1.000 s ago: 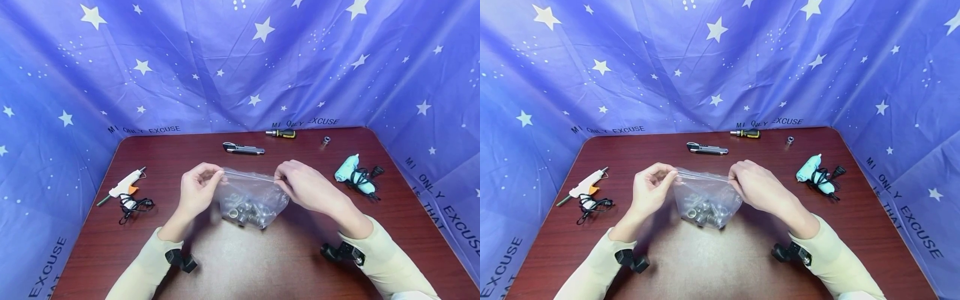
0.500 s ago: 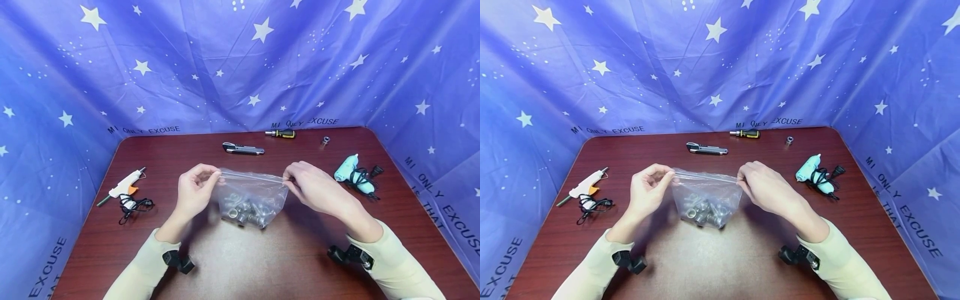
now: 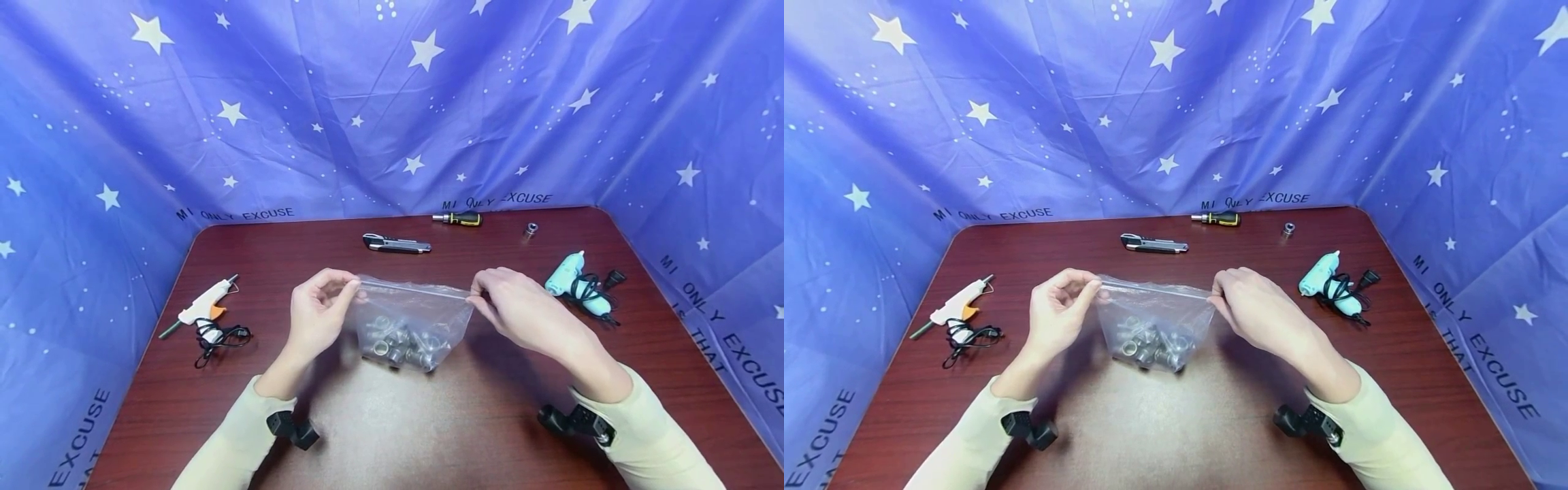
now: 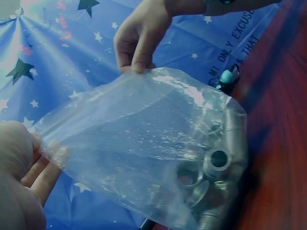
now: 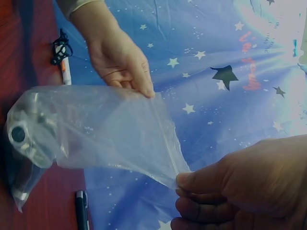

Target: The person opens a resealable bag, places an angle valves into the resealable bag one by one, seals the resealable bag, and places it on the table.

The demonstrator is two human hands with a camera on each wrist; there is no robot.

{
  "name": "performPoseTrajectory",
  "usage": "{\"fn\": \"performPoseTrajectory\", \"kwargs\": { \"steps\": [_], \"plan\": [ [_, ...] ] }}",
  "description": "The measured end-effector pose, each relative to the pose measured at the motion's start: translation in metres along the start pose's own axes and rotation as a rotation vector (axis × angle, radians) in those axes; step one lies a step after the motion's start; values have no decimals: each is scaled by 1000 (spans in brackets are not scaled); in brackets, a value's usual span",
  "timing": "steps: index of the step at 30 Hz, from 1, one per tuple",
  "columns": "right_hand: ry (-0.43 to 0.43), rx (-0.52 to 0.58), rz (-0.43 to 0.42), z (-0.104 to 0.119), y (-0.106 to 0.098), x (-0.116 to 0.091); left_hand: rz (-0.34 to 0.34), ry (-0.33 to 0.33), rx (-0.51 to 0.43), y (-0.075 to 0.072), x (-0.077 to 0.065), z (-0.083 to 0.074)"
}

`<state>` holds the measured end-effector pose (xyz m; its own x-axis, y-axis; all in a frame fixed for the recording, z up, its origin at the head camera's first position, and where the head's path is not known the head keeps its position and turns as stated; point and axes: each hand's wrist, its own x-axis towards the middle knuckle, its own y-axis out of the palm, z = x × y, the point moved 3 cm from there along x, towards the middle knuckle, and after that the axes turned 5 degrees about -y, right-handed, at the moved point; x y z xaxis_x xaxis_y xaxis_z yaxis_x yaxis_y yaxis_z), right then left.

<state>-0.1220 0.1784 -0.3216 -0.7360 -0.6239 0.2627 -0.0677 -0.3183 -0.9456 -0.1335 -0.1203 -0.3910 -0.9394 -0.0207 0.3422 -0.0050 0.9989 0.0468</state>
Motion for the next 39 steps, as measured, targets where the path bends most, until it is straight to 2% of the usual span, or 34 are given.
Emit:
{"fn": "performPoseTrajectory", "kwargs": {
  "steps": [3, 6, 7, 9, 11, 14, 17, 20, 22, 24, 26, 28, 30, 33, 36, 39],
  "plan": [
    [-10, 3, -16, -1, -2, -1, 56, 10, -46, -1, -3, 5],
    [-9, 24, -44, -3, -2, -2, 195, 11, -33, -3, -9, 13],
    [-7, 35, -56, -4, -1, -3, 255, 7, -10, -4, -12, 16],
    [-7, 61, -86, -6, -1, -4, 353, 6, 105, -4, -19, 25],
    [-5, 96, -127, -10, 1, -6, 400, 12, 234, -2, -25, 33],
    [18, 194, -184, -17, 7, -8, 377, 18, 353, 2, -29, 40],
    [22, 324, -144, -29, 26, -12, 320, 64, 370, 8, -29, 38],
    [-70, 396, -24, -35, 58, -13, 267, 153, 376, 12, -27, 31],
    [-148, 430, -2, -35, 77, -13, 233, 191, 381, 13, -24, 26],
    [-191, 451, -44, -33, 86, -11, 203, 205, 372, 16, -20, 19],
    [-185, 482, -120, -32, 87, -8, 194, 188, 323, 19, -16, 12],
    [-177, 511, -175, -30, 83, -6, 185, 154, 254, 22, -13, 4],
    [-171, 523, -189, -26, 78, -5, 179, 104, 193, 24, -13, -3],
    [-153, 570, -134, -19, 75, -4, 175, -15, 156, 25, -16, -9],
    [-76, 664, -10, -14, 79, -2, 174, -193, 134, 24, -18, -3],
    [43, 698, 106, -14, 91, 5, 168, -410, 68, 22, -19, 18]
  ]
}}
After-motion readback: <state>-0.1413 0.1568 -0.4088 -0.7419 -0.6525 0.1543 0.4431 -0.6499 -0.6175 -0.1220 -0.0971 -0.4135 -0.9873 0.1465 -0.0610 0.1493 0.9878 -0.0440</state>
